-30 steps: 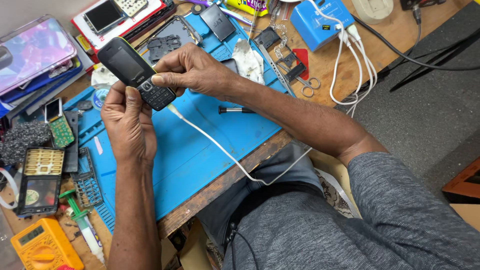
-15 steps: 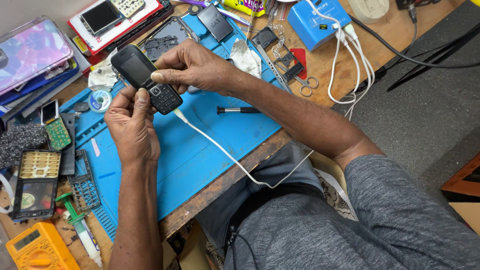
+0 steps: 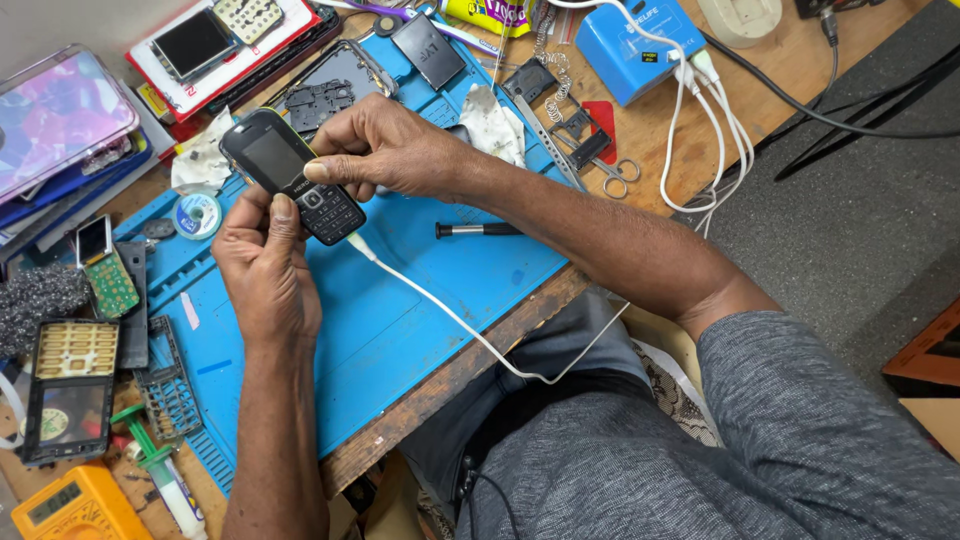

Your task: The person disassembles and reassembles a mobile phone using a screwdriver. They remove the back cover, battery, and internal screws, and later replace them while the phone is connected to a charging cable.

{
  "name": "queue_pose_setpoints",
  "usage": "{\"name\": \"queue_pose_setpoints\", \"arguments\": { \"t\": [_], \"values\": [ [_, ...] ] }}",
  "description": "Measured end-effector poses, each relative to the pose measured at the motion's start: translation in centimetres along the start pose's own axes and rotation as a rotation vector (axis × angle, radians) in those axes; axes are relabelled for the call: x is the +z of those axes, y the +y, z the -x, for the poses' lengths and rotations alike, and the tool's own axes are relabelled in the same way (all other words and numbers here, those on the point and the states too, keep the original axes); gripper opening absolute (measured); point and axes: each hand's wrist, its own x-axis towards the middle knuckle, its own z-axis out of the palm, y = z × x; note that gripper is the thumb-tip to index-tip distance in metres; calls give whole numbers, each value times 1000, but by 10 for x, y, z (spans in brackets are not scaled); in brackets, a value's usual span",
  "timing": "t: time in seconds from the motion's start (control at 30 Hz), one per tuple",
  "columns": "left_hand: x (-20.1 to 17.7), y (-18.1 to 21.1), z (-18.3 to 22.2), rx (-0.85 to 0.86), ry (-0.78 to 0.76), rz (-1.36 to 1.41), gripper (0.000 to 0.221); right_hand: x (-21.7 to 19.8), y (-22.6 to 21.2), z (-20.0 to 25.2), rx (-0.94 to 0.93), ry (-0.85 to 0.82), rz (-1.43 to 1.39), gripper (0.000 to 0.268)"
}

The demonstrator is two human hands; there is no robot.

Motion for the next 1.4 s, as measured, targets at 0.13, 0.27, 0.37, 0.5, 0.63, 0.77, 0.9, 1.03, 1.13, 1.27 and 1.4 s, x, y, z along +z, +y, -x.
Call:
{"name": "queue_pose_setpoints", "arguments": {
  "t": [0.13, 0.27, 0.37, 0.5, 0.63, 0.77, 0.9, 1.03, 1.13, 1.27, 1.4],
  "values": [
    [1, -3, 1, 17, 27, -5, 20, 0, -1, -1, -4, -7, 35, 33],
    [0, -7, 1, 35, 37, -4, 23, -1, -1, 0, 1, -3, 40, 34],
    [1, -10, 3, 59, 37, -5, 24, -1, -1, 1, -19, 1, 41, 35],
    [4, -9, 4, 84, 33, -12, 26, -1, -2, 0, -24, -2, 58, 35],
    [4, -8, 7, 99, 23, -16, 29, -2, 1, 0, -63, -15, 21, 35],
    [6, -7, 8, 92, 45, -33, 28, -3, 2, -1, -50, -3, 46, 33],
    [7, -6, 6, 91, 55, -39, 28, -2, 3, -1, -59, -8, 36, 33],
    [7, -6, 7, 97, 53, -41, 26, -1, 1, -1, -39, 1, 55, 32],
    [6, -6, 7, 85, 68, -58, 26, -2, 2, -1, -44, 1, 67, 32],
    [5, -9, 6, 95, 65, -50, 25, -2, 4, -2, -46, 1, 62, 32],
    [5, -8, 6, 89, 68, -51, 25, -2, 3, -2, -42, -4, 59, 32]
  ]
}}
